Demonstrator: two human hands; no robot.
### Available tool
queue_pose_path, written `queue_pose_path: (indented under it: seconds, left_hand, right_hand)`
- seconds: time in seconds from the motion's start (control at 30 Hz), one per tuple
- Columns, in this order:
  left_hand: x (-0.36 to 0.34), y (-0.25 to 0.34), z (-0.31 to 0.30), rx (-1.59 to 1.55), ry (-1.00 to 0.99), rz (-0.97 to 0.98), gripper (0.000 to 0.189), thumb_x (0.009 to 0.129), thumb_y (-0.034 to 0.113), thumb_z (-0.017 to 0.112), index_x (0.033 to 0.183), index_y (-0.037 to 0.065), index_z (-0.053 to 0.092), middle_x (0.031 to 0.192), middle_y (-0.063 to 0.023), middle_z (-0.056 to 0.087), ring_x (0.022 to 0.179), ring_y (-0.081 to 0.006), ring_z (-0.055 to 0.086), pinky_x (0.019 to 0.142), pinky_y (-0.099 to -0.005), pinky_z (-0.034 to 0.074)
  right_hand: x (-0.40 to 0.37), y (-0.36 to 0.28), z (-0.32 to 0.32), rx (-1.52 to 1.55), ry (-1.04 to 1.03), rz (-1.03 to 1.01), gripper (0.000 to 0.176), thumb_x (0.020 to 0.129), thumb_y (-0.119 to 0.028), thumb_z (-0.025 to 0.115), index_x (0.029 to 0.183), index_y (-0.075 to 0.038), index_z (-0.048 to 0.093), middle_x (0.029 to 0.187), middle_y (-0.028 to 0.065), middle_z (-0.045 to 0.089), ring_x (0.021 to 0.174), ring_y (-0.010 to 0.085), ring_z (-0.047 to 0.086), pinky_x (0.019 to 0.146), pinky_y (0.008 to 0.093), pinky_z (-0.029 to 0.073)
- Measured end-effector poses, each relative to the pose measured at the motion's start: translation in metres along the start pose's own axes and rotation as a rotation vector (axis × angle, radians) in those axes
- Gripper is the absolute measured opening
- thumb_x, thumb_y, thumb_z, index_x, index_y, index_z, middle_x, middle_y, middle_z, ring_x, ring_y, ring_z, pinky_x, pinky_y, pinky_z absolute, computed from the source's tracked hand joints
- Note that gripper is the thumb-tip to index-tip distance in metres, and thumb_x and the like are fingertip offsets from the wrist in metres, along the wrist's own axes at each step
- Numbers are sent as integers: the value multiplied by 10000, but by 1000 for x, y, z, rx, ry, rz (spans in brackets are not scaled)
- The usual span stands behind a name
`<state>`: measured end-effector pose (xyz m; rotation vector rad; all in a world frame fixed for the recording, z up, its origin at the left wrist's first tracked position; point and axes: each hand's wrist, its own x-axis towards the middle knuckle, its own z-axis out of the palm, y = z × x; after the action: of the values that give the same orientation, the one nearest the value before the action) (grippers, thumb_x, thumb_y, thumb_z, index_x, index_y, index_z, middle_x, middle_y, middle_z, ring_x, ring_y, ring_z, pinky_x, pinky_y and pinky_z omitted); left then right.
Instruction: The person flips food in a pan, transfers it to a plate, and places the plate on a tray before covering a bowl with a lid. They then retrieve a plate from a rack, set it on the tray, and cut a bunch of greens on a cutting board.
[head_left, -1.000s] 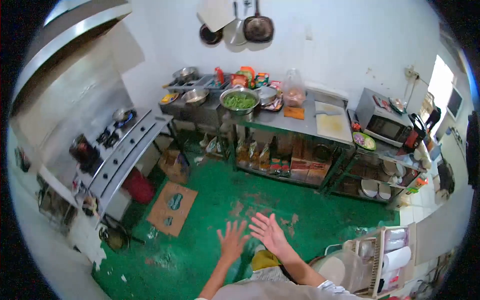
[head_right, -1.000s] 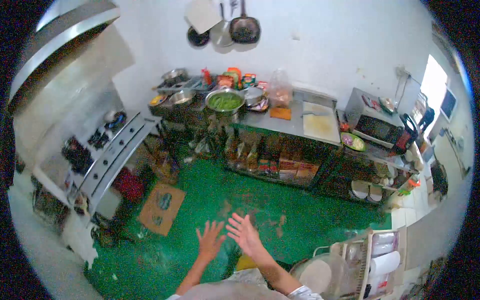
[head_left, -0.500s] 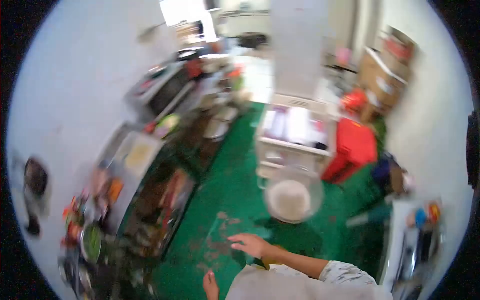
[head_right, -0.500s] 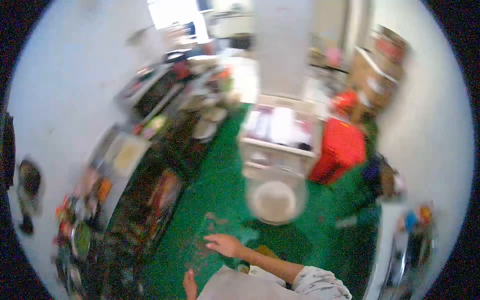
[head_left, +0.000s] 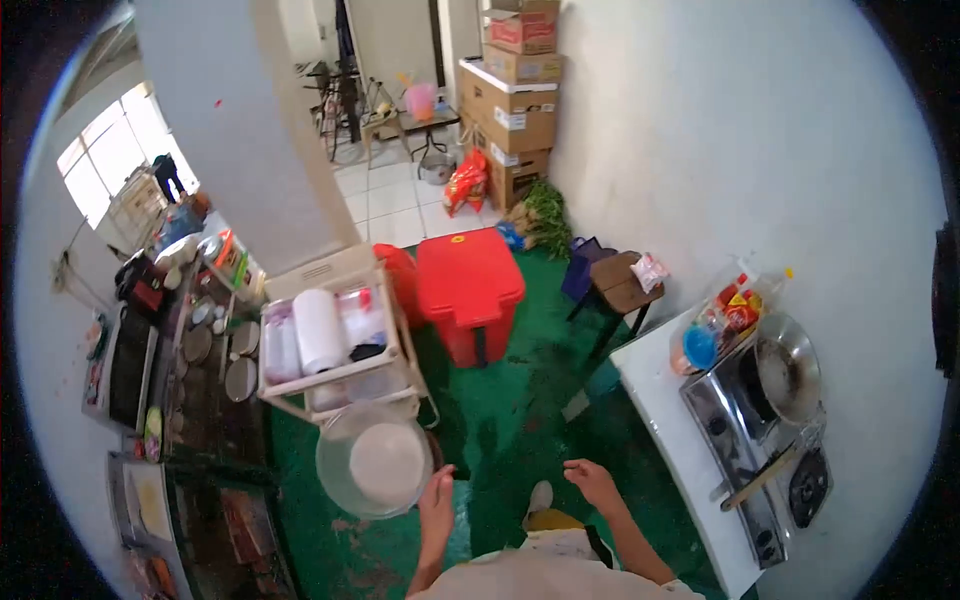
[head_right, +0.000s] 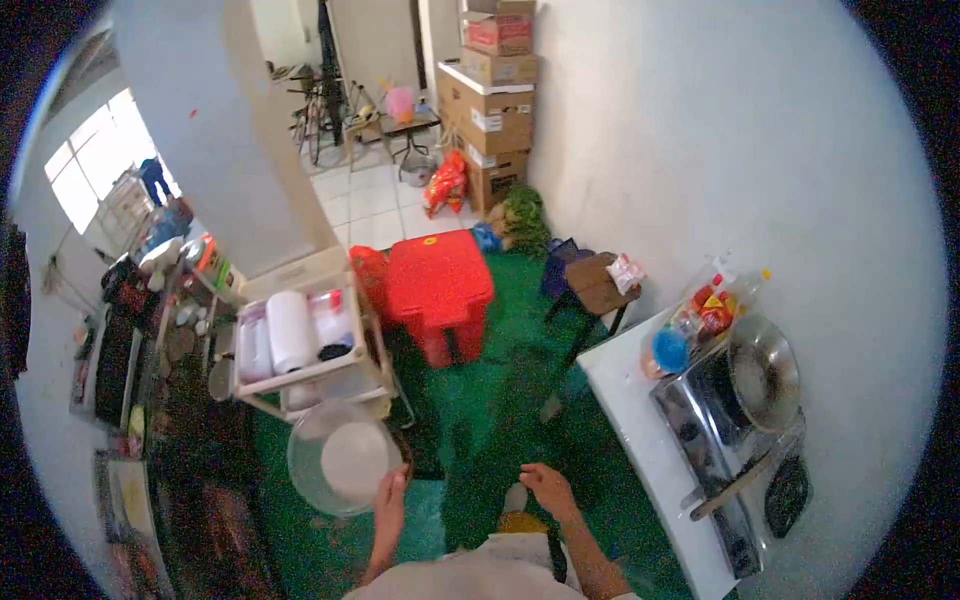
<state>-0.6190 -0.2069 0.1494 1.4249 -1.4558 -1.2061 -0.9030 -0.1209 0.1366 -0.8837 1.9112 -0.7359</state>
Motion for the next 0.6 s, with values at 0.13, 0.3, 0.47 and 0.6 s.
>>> queue_pose_path:
  seconds: [0.13,0.3,0.47,0.6]
  left_hand:
    - [54,72,104,-57,-178,2,350,977,297,455,1128,21,609,1124,-115,618,1060,-221,560,943,-311,401]
    - [138,118,150,-30,-203,11,349,978,291,459,1134,14,603,1140,-99,612,1068,-176,544,949,-298,387]
    - [259,93,160,-97,-81,-54,378,981,316,446,1139,10,601,1104,-68,605,1053,-149,508,956,-279,356]
    - [356,97,169,-42,-17,-105,398,979,326,440,1122,-9,600,1087,-67,602,1031,-153,507,949,-284,359]
  right_hand:
    - [59,-25,-57,311,-66,-103,328,888,-227,597,1155,-37,603,985,49,654,885,120,589,781,272,462]
    - [160,-104,-94,579,-45,-110,312,907,-217,569,1169,-50,592,984,45,655,874,109,591,789,262,464]
    - [281,-152,-108,650,-103,-244,296,917,-203,552,1142,-15,592,982,59,659,866,124,600,790,257,469]
    - [368,-161,-140,630,-68,-207,298,918,-203,551,1142,-11,589,983,64,657,869,131,603,779,264,477]
